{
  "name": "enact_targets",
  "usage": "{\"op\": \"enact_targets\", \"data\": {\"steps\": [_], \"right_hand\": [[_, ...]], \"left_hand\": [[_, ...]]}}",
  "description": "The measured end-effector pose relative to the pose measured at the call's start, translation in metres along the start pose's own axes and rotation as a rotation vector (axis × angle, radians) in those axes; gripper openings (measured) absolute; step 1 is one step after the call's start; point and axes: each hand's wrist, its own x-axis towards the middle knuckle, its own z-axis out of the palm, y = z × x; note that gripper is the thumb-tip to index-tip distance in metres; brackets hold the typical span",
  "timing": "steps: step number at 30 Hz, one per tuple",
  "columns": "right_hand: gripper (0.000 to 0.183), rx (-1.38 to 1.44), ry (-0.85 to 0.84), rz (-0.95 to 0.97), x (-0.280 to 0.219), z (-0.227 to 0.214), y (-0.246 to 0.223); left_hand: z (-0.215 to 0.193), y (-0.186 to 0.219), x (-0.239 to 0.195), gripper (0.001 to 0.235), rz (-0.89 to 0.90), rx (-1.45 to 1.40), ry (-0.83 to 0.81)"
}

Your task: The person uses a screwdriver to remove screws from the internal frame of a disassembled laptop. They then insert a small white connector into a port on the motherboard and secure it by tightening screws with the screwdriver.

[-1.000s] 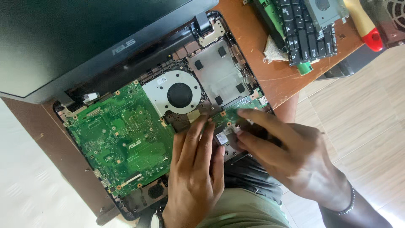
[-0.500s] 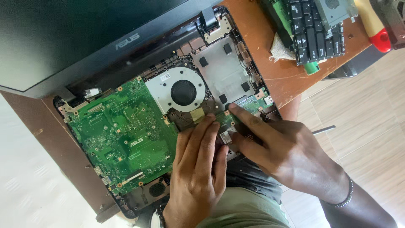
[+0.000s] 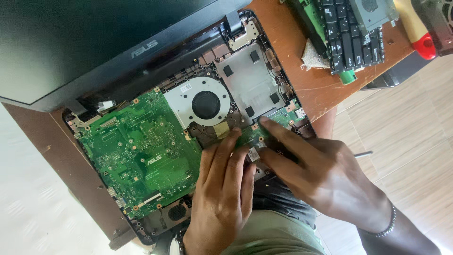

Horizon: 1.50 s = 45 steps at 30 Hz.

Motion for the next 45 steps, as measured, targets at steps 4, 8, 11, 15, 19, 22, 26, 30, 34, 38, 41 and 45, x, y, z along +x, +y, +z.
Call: {"op": "enact_targets", "data": {"steps": [4, 8, 11, 15, 19, 22, 26, 30, 34, 38, 41, 45], "right_hand": [[0.019, 0.066, 0.137, 0.059, -0.018, -0.003, 0.0], [0.013, 0.116, 0.177, 0.224, -0.032, -0.009, 0.001], [0.01, 0.053, 0.248, 0.342, -0.046, -0.004, 0.005], [0.027, 0.207, 0.21, 0.383, -0.053, -0.007, 0.006], [0.058, 0.386, 0.023, 0.372, -0.059, -0.027, 0.012], [0.063, 0.52, -0.016, 0.455, -0.076, -0.041, 0.017], [0.034, 0.658, 0.097, 0.852, -0.115, -0.07, 0.029], [0.066, 0.893, 0.125, 0.821, -0.148, -0.086, 0.042], [0.071, 0.825, 0.444, 0.72, -0.098, -0.064, 0.002], [0.055, 0.44, 0.488, 0.748, -0.036, -0.062, -0.045], [0.057, 0.533, 0.425, 0.284, -0.058, -0.049, -0.02], [0.071, 0.392, 0.435, 0.195, -0.054, -0.045, -0.02]], "left_hand": [[-0.001, 0.004, 0.001, 0.024, -0.008, -0.023, 0.035], [0.003, 0.002, -0.002, 0.021, 0.003, -0.051, 0.051], [0.003, 0.004, -0.002, 0.019, 0.048, -0.032, 0.096], [0.004, 0.003, -0.003, 0.027, 0.061, 0.059, 0.056], [0.005, -0.003, -0.006, 0.035, 0.061, 0.113, -0.049], [0.005, -0.004, -0.007, 0.033, 0.082, 0.108, -0.048], [0.003, -0.004, -0.006, 0.031, 0.099, 0.097, -0.038], [0.004, -0.009, -0.007, 0.032, 0.121, 0.062, -0.059], [0.006, -0.011, -0.008, 0.03, 0.125, 0.053, -0.037], [0.008, -0.01, -0.009, 0.027, 0.12, 0.049, 0.003], [0.005, -0.01, -0.009, 0.029, 0.133, 0.065, -0.016], [0.004, -0.008, -0.008, 0.032, 0.131, 0.079, -0.037]]}}
